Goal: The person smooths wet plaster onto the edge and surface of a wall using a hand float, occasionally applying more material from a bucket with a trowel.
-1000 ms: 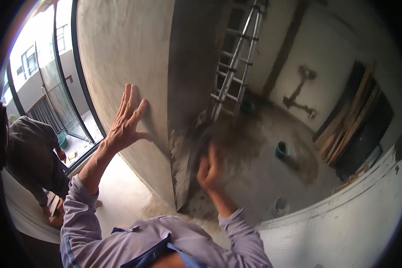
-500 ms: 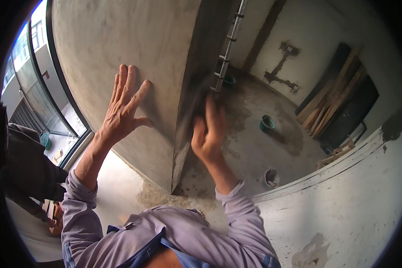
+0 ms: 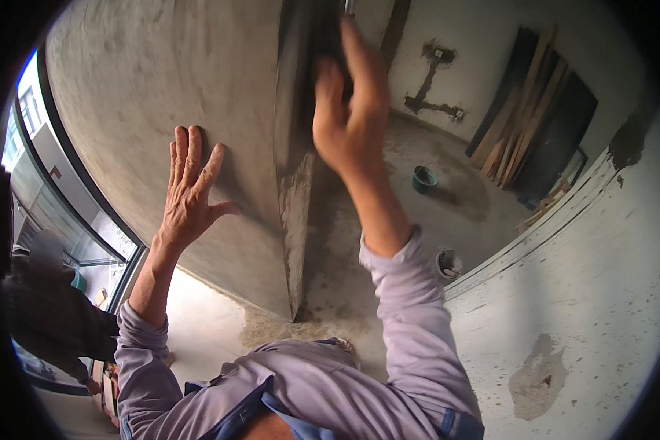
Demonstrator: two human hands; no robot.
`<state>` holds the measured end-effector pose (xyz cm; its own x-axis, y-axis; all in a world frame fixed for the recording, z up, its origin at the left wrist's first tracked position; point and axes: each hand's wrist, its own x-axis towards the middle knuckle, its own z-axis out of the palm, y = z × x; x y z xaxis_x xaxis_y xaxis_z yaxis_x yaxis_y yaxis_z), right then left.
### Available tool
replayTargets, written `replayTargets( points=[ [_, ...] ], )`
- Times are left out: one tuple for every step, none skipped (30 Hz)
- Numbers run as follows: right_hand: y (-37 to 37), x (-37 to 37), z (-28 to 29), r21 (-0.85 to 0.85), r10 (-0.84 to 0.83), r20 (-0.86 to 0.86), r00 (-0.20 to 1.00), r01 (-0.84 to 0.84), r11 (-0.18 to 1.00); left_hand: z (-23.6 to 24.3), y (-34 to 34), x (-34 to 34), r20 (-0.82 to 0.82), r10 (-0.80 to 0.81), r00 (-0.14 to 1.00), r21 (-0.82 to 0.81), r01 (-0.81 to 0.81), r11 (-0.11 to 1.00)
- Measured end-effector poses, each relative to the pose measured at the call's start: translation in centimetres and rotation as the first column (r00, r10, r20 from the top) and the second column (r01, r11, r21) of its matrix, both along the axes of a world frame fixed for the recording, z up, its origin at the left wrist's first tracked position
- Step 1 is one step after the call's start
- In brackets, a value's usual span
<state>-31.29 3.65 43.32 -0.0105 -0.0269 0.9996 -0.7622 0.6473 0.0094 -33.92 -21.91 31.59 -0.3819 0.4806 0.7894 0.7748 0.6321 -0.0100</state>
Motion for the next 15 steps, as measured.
replayTargets(
  points=[
    [-0.4,0.5,-2.6,0.006,-0.037,0.066,0.997,0.037,0.999,-0.2,-0.1,0.1,0.015,0.008,1.0,0.024,-0.009,1.0],
    [-0.3,0.8,-6.1,0.034,-0.058,0.09,0.994,0.055,0.998,-0.4,-0.1,0.1,0.022,0.013,1.0,0.028,-0.013,1.0],
    [0.0,1.7,-9.6,0.026,-0.046,0.206,0.977,0.041,0.999,-0.3,0.0,0.2,0.016,0.011,1.0,0.027,-0.011,1.0],
    [0.5,2.1,-13.8,0.037,-0.074,0.266,0.961,0.067,0.997,-0.1,0.0,0.2,0.008,0.015,1.0,0.019,-0.015,1.0],
    [0.9,3.2,-16.8,0.003,-0.035,0.375,0.926,0.037,0.999,0.3,0.3,0.2,-0.005,0.002,1.0,0.02,-0.002,1.0],
    [1.3,4.4,-19.3,-0.089,0.047,0.548,0.835,0.002,0.996,0.4,0.5,0.3,-0.008,-0.01,1.0,0.016,0.01,1.0],
    [1.7,5.0,-20.9,-0.147,0.078,0.673,0.736,0.03,0.989,0.6,0.4,0.6,-0.009,-0.012,1.0,0.009,0.012,1.0],
    [2.3,4.7,-20.4,-0.104,0.005,0.577,0.817,0.067,0.992,1.2,0.4,0.6,-0.018,-0.01,1.0,-0.005,0.01,1.0],
    [2.9,4.2,-19.4,-0.066,-0.066,0.475,0.877,0.111,0.992,1.6,0.5,0.8,-0.021,-0.007,1.0,-0.019,0.007,1.0],
    [3.2,3.4,-18.0,-0.034,-0.138,0.362,0.922,0.161,0.986,2.1,0.7,0.9,-0.024,-0.006,1.0,-0.033,0.005,0.999],
    [2.7,2.8,-14.4,-0.074,-0.078,0.248,0.966,0.099,0.992,2.4,0.5,0.9,-0.032,0.009,0.999,-0.037,-0.01,0.999],
    [1.7,2.2,-9.6,-0.109,-0.013,0.128,0.992,0.027,0.994,2.8,0.2,0.7,-0.039,0.031,0.999,-0.043,-0.032,0.999],
    [1.1,2.1,-5.7,-0.08,-0.001,0.11,0.994,0.01,0.997,3.2,0.2,0.4,-0.052,0.039,0.998,-0.045,-0.041,0.998],
    [0.6,1.9,-2.4,-0.052,0.007,0.088,0.996,-0.003,0.999,3.6,0.2,0.4,-0.062,0.047,0.997,-0.072,-0.052,0.996],
    [0.5,1.4,0.4,-0.044,0.017,0.081,0.997,-0.014,0.999,4.0,0.4,0.4,-0.075,0.048,0.996,-0.093,-0.055,0.994]
  ],
)
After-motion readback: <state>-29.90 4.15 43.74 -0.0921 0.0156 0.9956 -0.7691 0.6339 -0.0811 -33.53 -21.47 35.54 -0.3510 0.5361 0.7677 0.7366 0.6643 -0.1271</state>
